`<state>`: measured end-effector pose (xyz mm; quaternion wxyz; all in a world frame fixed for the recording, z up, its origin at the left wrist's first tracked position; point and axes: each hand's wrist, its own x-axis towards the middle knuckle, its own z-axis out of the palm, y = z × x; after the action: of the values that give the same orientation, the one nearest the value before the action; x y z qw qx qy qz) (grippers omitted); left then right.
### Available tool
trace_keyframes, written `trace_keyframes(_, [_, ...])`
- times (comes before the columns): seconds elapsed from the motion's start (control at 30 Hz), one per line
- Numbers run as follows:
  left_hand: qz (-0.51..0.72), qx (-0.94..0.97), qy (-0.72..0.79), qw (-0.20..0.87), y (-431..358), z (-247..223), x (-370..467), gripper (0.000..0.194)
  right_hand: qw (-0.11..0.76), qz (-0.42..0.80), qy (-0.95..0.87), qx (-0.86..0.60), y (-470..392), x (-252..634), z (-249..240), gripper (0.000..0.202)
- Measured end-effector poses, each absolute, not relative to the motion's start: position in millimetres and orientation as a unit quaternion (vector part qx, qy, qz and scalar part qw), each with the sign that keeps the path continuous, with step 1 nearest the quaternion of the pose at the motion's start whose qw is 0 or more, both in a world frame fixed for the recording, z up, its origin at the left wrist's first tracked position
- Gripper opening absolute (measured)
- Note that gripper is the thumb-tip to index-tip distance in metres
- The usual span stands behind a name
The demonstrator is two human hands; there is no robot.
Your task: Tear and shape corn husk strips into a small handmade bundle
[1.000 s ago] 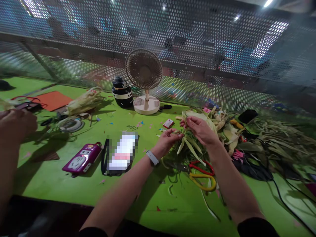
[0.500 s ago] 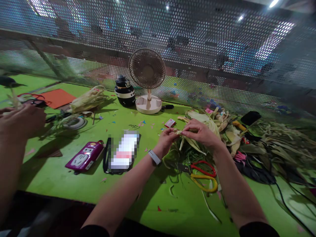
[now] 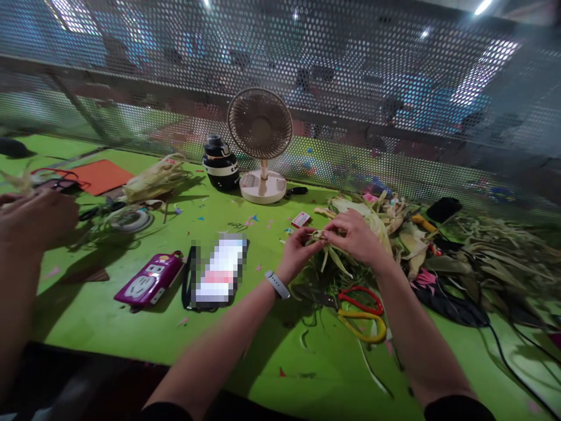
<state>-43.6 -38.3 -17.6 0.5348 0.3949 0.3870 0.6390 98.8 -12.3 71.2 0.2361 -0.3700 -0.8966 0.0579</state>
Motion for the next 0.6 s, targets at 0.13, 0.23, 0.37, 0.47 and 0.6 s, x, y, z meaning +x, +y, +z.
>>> trace_keyframes(0.13, [0.64,0.397,0.388,0.531,-41.0,-13.5,-43.6,0.034,0.238,-0.006,-0.896,-0.374,-16.1,96.6,68.0,0.016])
trace_keyframes(0.23, [0.644,0.396,0.394,0.523,-42.5,-10.9,-43.8,0.033,0.242,-0.058,-0.896,-0.368,-18.5,94.8,66.5,0.016])
trace_keyframes(0.37, [0.648,0.391,0.391,0.524,-42.3,-10.5,-44.2,0.03,0.212,-0.048,-0.92,-0.325,-18.9,93.8,66.7,0.015])
trace_keyframes(0.47, [0.646,0.388,0.392,0.528,-41.6,-11.5,-44.0,0.027,0.19,-0.023,-0.932,-0.309,-17.7,94.2,67.2,0.014])
trace_keyframes(0.6, [0.645,0.405,0.395,0.514,-40.8,-13.0,-43.3,0.026,0.212,-0.049,-0.911,-0.35,-16.5,93.8,65.4,0.016])
